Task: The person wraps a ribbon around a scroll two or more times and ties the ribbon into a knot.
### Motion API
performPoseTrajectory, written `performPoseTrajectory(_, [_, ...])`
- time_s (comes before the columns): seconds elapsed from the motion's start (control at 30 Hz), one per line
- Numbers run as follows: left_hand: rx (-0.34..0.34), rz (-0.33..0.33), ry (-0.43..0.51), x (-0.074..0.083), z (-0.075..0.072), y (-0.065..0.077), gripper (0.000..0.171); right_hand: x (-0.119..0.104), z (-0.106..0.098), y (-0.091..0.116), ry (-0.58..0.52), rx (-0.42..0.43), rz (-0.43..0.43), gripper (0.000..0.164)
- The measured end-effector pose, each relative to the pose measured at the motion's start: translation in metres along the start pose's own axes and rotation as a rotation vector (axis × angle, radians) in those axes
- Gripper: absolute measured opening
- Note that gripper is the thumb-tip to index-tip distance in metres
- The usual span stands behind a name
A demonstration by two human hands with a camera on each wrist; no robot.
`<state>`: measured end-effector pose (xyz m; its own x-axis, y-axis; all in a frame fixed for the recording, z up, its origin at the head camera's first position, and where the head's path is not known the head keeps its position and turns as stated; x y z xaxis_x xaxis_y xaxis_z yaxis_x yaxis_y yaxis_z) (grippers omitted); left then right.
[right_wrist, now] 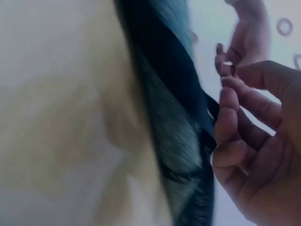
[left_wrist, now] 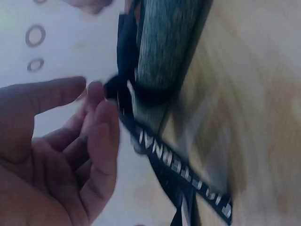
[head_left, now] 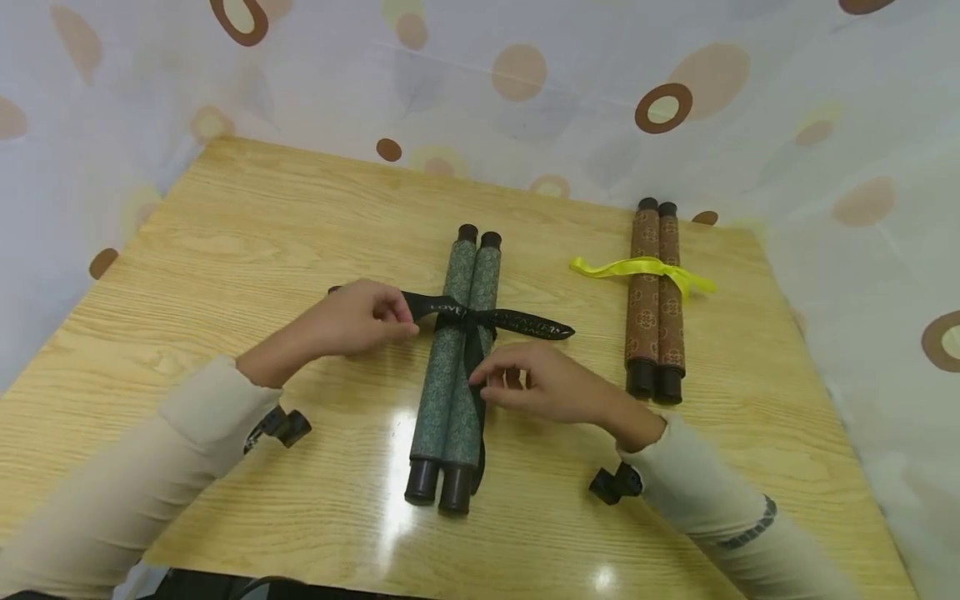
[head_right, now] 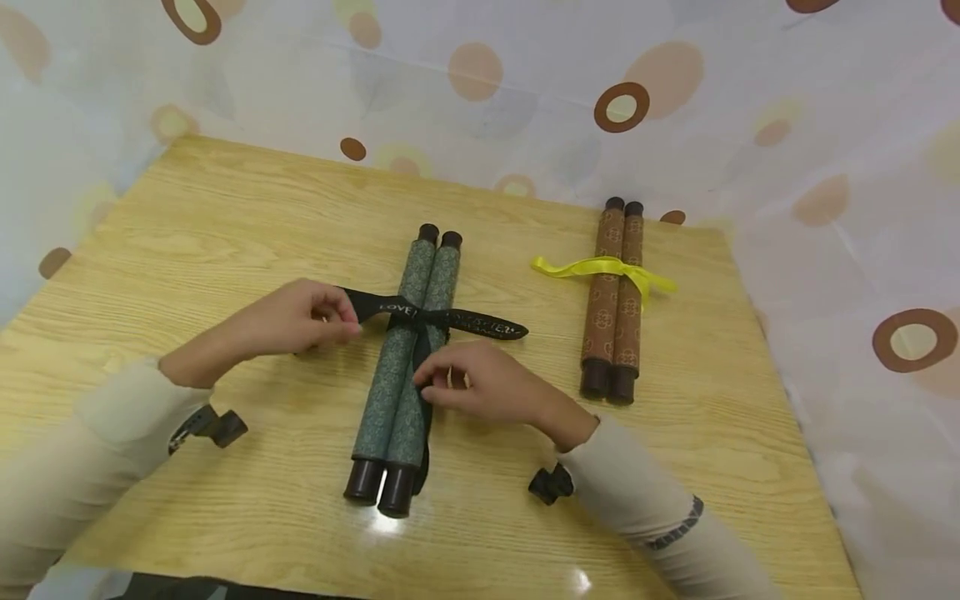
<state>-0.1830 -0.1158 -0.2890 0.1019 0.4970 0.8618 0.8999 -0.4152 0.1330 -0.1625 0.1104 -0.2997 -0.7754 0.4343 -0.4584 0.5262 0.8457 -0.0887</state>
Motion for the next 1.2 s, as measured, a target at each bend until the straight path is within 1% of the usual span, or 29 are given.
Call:
performPoseTrajectory(0.03, [-0.046,-0.010,0.004,0.000,0.008,0.003,0.018,-0.002,0.005,0.000,-0.001,-0.022,0.003,0.020])
performPoseTrajectory(0.07, [-0.087,-0.027,0.009,0.000,0.015,0.005,0.019,-0.002,0.009,0.000,0.018,-0.039,0.025,0.019])
performPoseTrajectory(0.13, [-0.143,-0.055,0.004,-0.003,0.026,0.010,0.020,0.001,0.012,0.003,0.104,-0.039,0.075,0.015])
performPoseTrajectory(0.2, [-0.171,-0.074,-0.008,-0.006,0.034,0.013,0.021,0.003,0.011,0.005,0.185,-0.009,0.133,0.011])
performPoseTrajectory(0.23, [-0.179,-0.089,-0.012,-0.008,0.037,0.014,0.022,0.004,0.011,0.007,0.199,0.010,0.157,0.011])
performPoseTrajectory(0.27, [-0.182,-0.106,-0.016,-0.010,0.040,0.014,0.023,0.002,0.011,0.008,0.197,0.023,0.171,0.010])
performPoseTrajectory(0.3, [-0.183,-0.120,-0.016,-0.012,0.043,0.014,0.023,0.000,0.012,0.009,0.168,0.031,0.169,0.011])
performPoseTrajectory(0.4, [-0.197,-0.182,0.022,-0.016,0.051,0.015,0.025,-0.010,0.021,0.009,0.009,0.000,0.147,0.013])
performPoseTrajectory(0.43, [-0.203,-0.199,0.041,-0.017,0.053,0.015,0.027,-0.013,0.023,0.010,-0.028,-0.005,0.145,0.014])
performPoseTrajectory(0.47, [-0.211,-0.211,0.061,-0.018,0.056,0.015,0.030,-0.016,0.025,0.010,-0.043,-0.010,0.154,0.014])
performPoseTrajectory(0.53, [-0.219,-0.241,0.109,-0.020,0.060,0.015,0.033,-0.019,0.028,0.012,-0.026,0.000,0.195,0.014])
performPoseTrajectory(0.63, [-0.224,-0.268,0.168,-0.023,0.064,0.014,0.035,-0.019,0.027,0.014,0.026,0.047,0.291,0.013])
performPoseTrajectory(0.7, [-0.221,-0.284,0.196,-0.024,0.065,0.014,0.036,-0.018,0.028,0.014,0.048,0.056,0.341,0.015])
performPoseTrajectory(0.87, [-0.228,-0.300,0.237,-0.025,0.067,0.014,0.042,-0.010,0.035,0.009,0.015,0.021,0.465,0.028])
performPoseTrajectory(0.93, [-0.228,-0.295,0.247,-0.025,0.069,0.013,0.042,-0.005,0.039,0.007,-0.018,0.013,0.523,0.035])
performPoseTrajectory(1.0, [-0.224,-0.274,0.258,-0.024,0.070,0.012,0.040,0.000,0.041,0.006,-0.057,0.019,0.563,0.043])
performPoseTrajectory(1.07, [-0.217,-0.245,0.272,-0.023,0.070,0.011,0.037,0.002,0.043,0.006,-0.112,0.026,0.587,0.045])
performPoseTrajectory(1.2, [-0.198,-0.202,0.314,-0.020,0.070,0.010,0.032,0.002,0.044,0.008,-0.228,0.043,0.602,0.047])
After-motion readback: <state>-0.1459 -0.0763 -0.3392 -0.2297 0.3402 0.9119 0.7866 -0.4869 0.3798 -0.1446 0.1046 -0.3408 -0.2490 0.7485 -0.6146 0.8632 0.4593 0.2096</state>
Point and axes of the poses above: each hand's wrist, its own y-axis away from the middle knuckle, its own z-axis out of the palm, x = y × z, the point moved 5 cm from there along -y, towards the middle knuckle, and after that the axes turned 13 degrees about y, right-handed, at the moved point
